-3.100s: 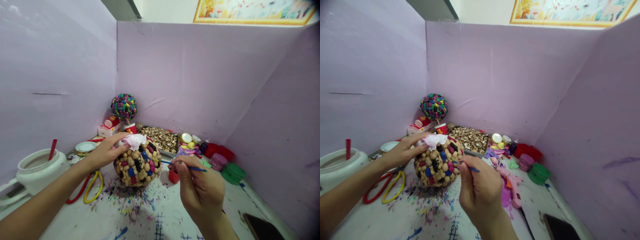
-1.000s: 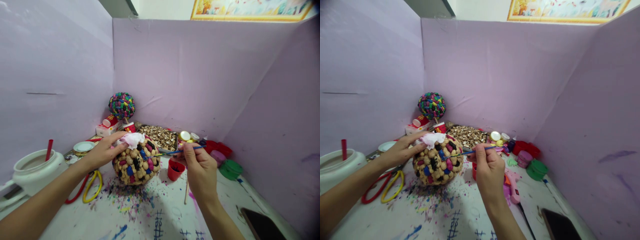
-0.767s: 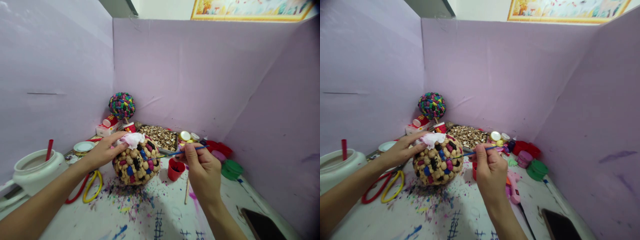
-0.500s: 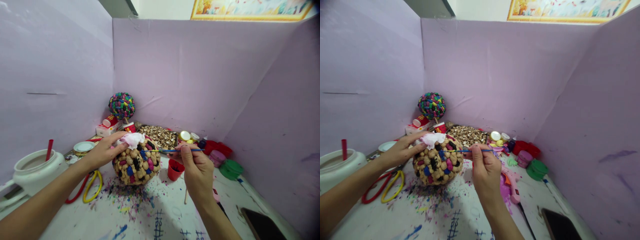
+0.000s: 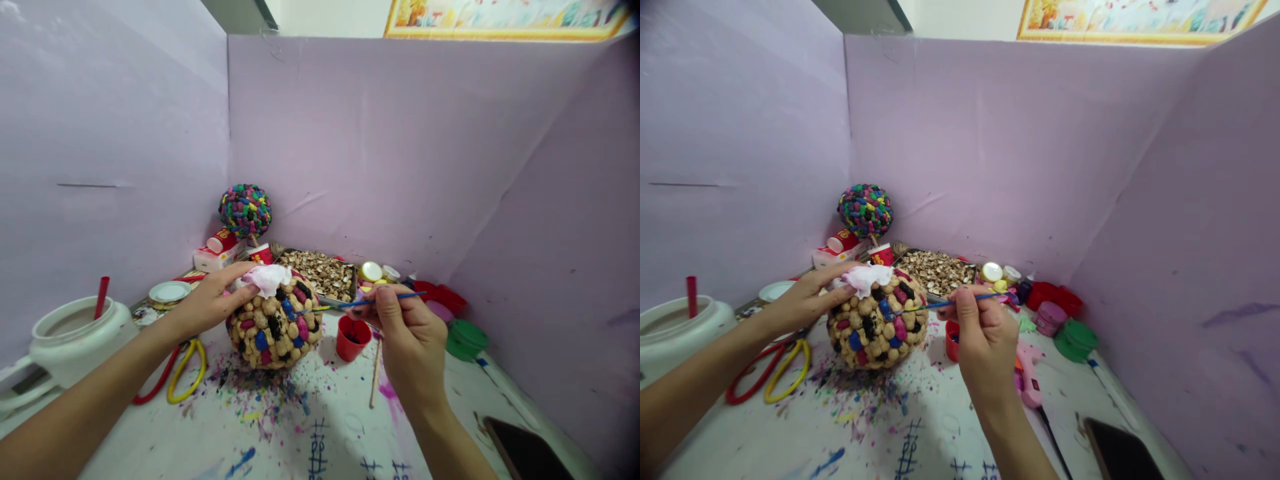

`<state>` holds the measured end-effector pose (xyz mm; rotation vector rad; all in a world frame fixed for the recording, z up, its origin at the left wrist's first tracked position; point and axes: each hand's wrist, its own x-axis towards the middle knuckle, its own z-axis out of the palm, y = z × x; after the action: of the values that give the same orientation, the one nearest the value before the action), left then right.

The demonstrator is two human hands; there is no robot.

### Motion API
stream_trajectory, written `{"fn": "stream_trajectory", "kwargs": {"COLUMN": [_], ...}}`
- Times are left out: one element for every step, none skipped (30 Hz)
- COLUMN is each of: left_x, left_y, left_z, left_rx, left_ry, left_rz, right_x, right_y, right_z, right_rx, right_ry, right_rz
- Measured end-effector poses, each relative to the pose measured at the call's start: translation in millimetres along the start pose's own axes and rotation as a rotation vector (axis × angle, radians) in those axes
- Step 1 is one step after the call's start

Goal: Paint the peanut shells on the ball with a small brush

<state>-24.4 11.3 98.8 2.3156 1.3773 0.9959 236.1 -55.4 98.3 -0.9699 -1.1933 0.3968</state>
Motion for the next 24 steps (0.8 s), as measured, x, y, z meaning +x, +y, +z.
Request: {"fn": "stream_trajectory", "kwargs": {"left_x": [-0.1, -0.3, -0.4, -0.5, -0.7, -0.8, -0.9, -0.9, -1.0, -1.1, -1.2, -1.4, -1.5, -1.7, -2.0, -2.2, -2.4, -2.6, -2.9, -3.1, -3.3, -3.6, -3.7, -3.8], "left_y": [0.6, 1.4, 2.2, 2.9, 3.5, 3.8, 3.8, 3.7, 3.4, 3.3, 3.3, 3.5, 4.1, 4.9, 5.8, 6.7, 7.5, 7.9, 8.0, 7.6, 7.0, 6.1, 5.3, 4.5], "left_z": [-0.2, -0.3, -0.4, -0.4, -0.4, -0.2, 0.0, 0.2, 0.3, 0.4, 0.3, 0.2, -0.1, -0.5, -0.9, -1.3, -1.6, -1.9, -2.1, -2.2, -2.2, -2.2, -2.2, -2.1], "left_rx": [-0.001, 0.000, 0.002, 0.004, 0.005, 0.006, 0.006, 0.008, 0.011, 0.014, 0.017, 0.017, 0.015, 0.011, 0.006, 0.002, -0.001, -0.001, 0.002, 0.006, 0.010, 0.014, 0.016, 0.015], "left_ry": [-0.003, -0.004, -0.003, -0.001, 0.002, 0.007, 0.007, 0.006, 0.006, 0.004, 0.003, 0.004, 0.005, 0.008, 0.008, 0.008, 0.008, 0.007, 0.008, 0.008, 0.008, 0.009, 0.011, 0.013], "left_rz": [0.000, -0.002, -0.002, 0.000, 0.005, 0.013, 0.022, 0.028, 0.030, 0.027, 0.023, 0.020, 0.021, 0.024, 0.031, 0.038, 0.046, 0.052, 0.057, 0.064, 0.069, 0.073, 0.076, 0.078], "right_x": [-1.5, -3.0, -4.6, -5.9, -6.9, -7.5, -7.7, -7.8, -7.7, -7.7, -7.8, -8.2, -8.9, -9.8, -10.8, -11.7, -12.4, -13.0, -13.4, -13.5, -13.6, -13.5, -13.5, -13.4], "right_y": [-0.8, -1.4, -1.8, -2.2, -2.7, -3.5, -4.8, -6.5, -8.7, -11.0, -13.3, -15.2, -16.6, -17.3, -17.4, -17.1, -16.6, -16.1, -15.9, -16.2, -16.9, -18.0, -19.2, -20.5], "right_z": [0.0, 0.1, 0.1, 0.1, 0.0, -0.2, -0.4, -0.6, -0.8, -1.0, -1.2, -1.5, -1.8, -2.0, -2.2, -2.3, -2.2, -1.8, -1.3, -0.6, 0.1, 0.9, 1.6, 2.0], "right_rx": [-0.025, -0.060, -0.101, -0.144, -0.186, -0.222, -0.252, -0.278, -0.300, -0.324, -0.349, -0.374, -0.397, -0.414, -0.426, -0.435, -0.443, -0.453, -0.466, -0.482, -0.502, -0.519, -0.533, -0.546], "right_ry": [-0.005, -0.014, -0.025, -0.037, -0.049, -0.063, -0.079, -0.092, -0.102, -0.109, -0.113, -0.116, -0.121, -0.127, -0.133, -0.140, -0.141, -0.138, -0.135, -0.136, -0.144, -0.152, -0.163, -0.175], "right_rz": [-0.061, -0.136, -0.217, -0.294, -0.359, -0.409, -0.447, -0.480, -0.514, -0.550, -0.588, -0.620, -0.639, -0.650, -0.658, -0.668, -0.683, -0.703, -0.728, -0.749, -0.764, -0.776, -0.786, -0.795]}}
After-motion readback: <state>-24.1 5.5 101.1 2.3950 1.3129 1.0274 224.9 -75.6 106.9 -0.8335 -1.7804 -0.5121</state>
